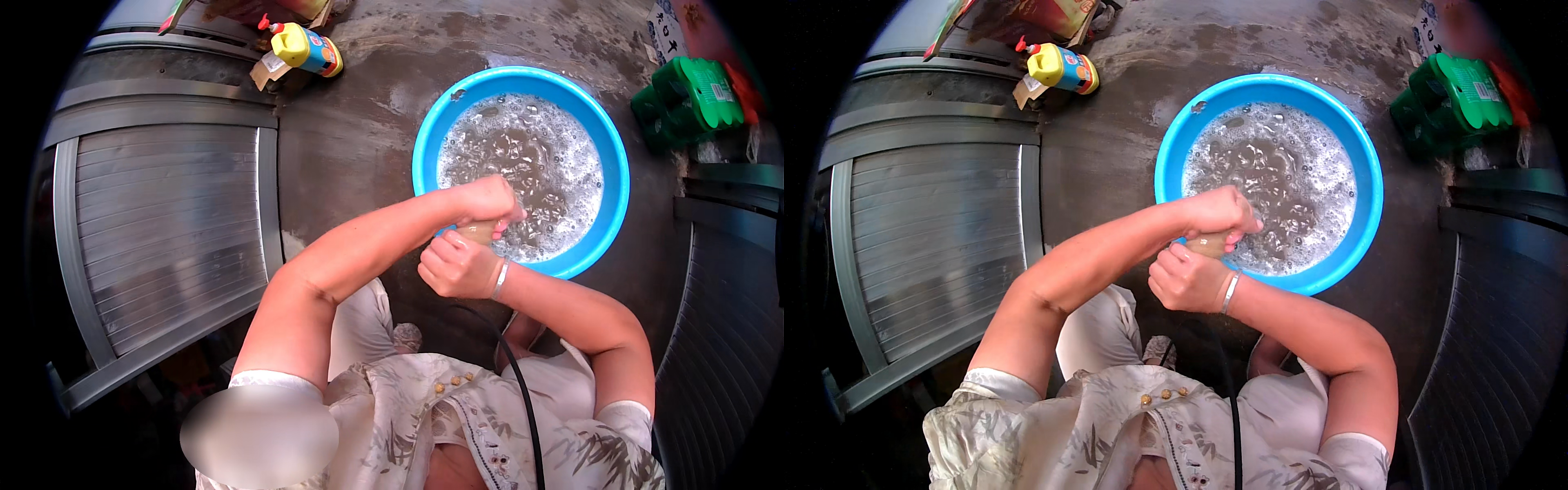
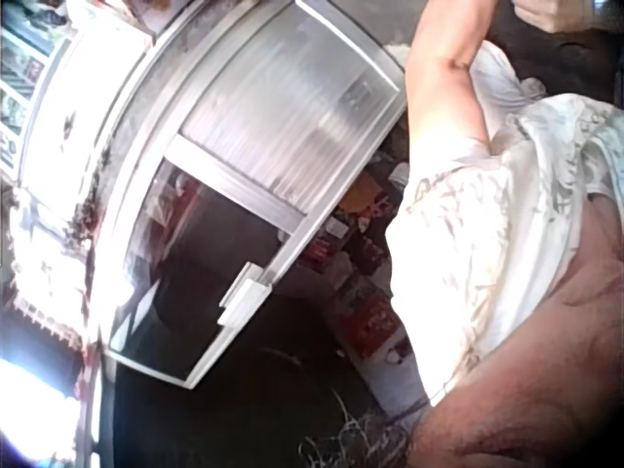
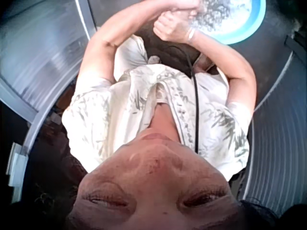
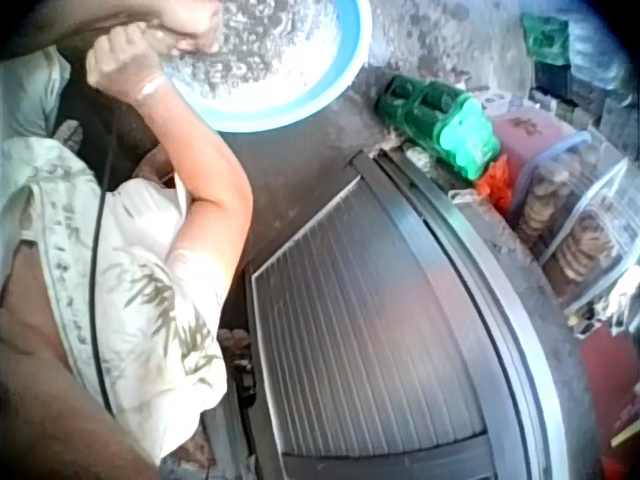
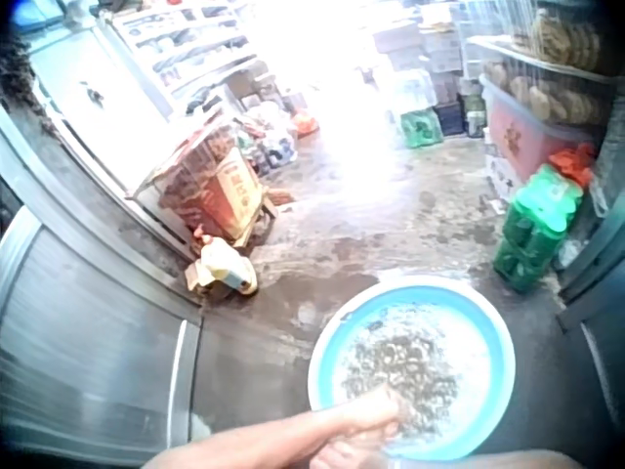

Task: The person wipes a metal door frame and the floor by hand using a cloth, then rinses and wrings the cloth in a basin of soapy water.

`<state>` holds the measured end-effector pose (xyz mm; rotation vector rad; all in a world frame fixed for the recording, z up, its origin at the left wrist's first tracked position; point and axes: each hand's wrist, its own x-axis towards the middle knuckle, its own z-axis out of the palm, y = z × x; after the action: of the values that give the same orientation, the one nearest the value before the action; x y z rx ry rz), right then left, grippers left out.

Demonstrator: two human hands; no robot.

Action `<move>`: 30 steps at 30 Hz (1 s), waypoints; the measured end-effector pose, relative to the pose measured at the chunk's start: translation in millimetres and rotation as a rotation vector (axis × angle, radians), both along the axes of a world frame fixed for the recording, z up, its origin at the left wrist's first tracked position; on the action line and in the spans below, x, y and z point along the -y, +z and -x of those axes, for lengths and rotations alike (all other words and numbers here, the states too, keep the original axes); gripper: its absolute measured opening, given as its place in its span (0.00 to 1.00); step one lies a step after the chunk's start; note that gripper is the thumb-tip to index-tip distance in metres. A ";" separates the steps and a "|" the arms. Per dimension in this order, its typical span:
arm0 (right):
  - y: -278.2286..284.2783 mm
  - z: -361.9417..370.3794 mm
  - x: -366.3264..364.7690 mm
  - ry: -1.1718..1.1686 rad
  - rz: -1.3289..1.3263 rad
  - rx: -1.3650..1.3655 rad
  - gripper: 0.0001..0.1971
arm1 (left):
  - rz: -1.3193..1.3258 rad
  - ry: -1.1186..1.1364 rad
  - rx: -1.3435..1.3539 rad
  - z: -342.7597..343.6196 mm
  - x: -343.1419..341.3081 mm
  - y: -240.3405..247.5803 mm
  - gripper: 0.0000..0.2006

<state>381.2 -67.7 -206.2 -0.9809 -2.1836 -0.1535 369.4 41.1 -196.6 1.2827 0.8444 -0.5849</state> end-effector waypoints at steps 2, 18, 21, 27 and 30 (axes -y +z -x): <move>-22.3 6.0 7.1 0.015 -0.029 0.044 0.05 | -0.228 -0.206 0.040 -4.0 9.8 -5.8 0.16; -20.6 -98.1 -46.7 -0.512 0.318 -0.707 0.21 | 0.306 1.169 0.376 66.2 -17.4 -17.9 0.16; -77.1 -141.9 -36.5 -0.954 0.946 0.015 0.31 | 0.230 1.075 0.263 87.7 -30.2 3.0 0.16; -151.7 -149.6 -12.7 -0.907 1.096 0.084 0.30 | 0.145 1.084 0.244 114.9 -40.6 -0.8 0.16; -149.4 -152.6 -10.4 -0.854 0.968 -0.191 0.30 | 0.149 1.083 0.211 121.0 -40.2 -3.1 0.16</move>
<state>533.8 -57.3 -355.6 -2.2994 -1.4712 0.6385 248.5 81.3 -199.8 0.5806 1.1341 0.3432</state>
